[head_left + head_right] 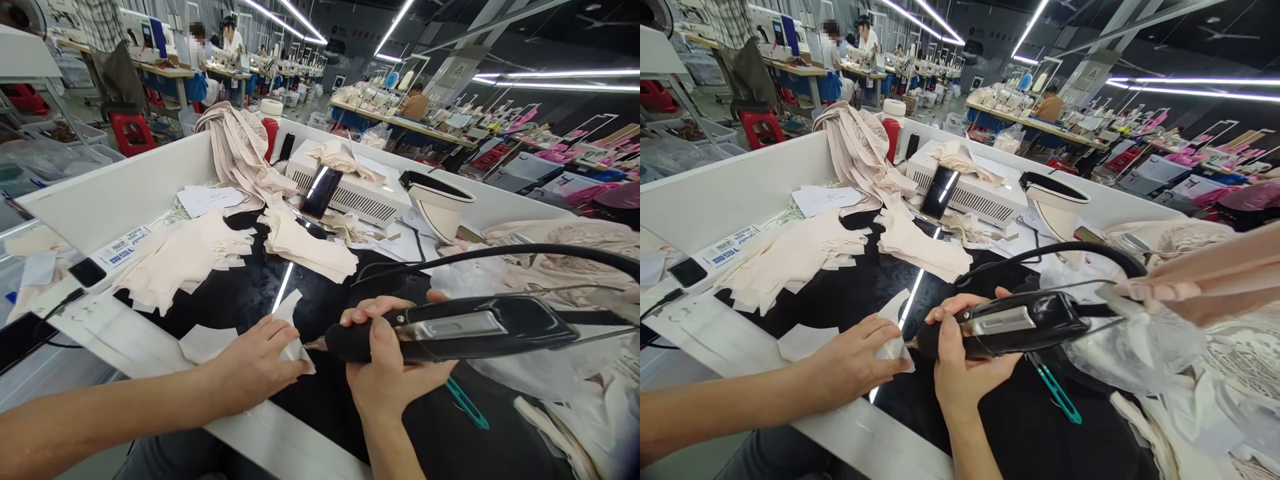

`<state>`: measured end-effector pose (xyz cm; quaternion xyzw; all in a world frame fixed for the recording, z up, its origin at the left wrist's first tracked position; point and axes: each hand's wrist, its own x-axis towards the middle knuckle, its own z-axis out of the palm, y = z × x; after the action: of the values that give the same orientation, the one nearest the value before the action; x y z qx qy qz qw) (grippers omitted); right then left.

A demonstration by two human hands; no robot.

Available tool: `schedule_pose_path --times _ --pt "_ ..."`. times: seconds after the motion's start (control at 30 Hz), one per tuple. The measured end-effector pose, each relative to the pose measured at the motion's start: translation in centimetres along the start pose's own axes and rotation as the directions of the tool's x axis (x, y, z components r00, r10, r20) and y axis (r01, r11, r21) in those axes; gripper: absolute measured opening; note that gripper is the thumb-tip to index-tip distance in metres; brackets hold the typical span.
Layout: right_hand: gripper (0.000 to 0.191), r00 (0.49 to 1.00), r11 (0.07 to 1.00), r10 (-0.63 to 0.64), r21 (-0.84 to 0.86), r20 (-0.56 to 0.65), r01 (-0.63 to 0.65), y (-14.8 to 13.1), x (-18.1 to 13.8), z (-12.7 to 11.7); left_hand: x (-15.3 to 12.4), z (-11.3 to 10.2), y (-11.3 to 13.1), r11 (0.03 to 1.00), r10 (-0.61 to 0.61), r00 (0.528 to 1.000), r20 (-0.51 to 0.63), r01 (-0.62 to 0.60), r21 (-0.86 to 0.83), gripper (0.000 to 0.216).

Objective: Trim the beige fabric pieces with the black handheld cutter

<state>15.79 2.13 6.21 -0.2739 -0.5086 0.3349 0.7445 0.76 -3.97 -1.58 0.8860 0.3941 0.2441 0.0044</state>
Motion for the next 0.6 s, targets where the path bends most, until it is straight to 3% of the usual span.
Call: schedule_pose_path --times 0.17,0.3,0.5,0.6 --pt "0.047 0.999 0.999 0.031 -0.019 0.022 -0.031 -0.9 -0.7 -0.6 -0.9 0.4 2.1 0.995 -0.061 0.998 -0.005 0.061 0.082 0.035" --pt "0.047 0.998 1.0 0.011 -0.02 0.054 -0.01 -1.9 -1.5 -1.1 -1.5 -0.5 3.4 0.988 -0.006 1.0 -0.012 0.008 0.155 0.034" --pt "0.048 0.997 1.0 0.008 -0.007 0.071 -0.007 -2.3 -2.2 -1.4 -1.3 -1.5 2.4 0.985 0.075 0.995 0.063 -0.083 0.149 0.024" --pt "0.049 0.997 1.0 0.001 0.005 0.077 -0.001 -2.2 -2.3 -1.4 -1.2 -1.4 1.5 0.992 0.065 0.997 0.052 -0.07 0.106 0.024"
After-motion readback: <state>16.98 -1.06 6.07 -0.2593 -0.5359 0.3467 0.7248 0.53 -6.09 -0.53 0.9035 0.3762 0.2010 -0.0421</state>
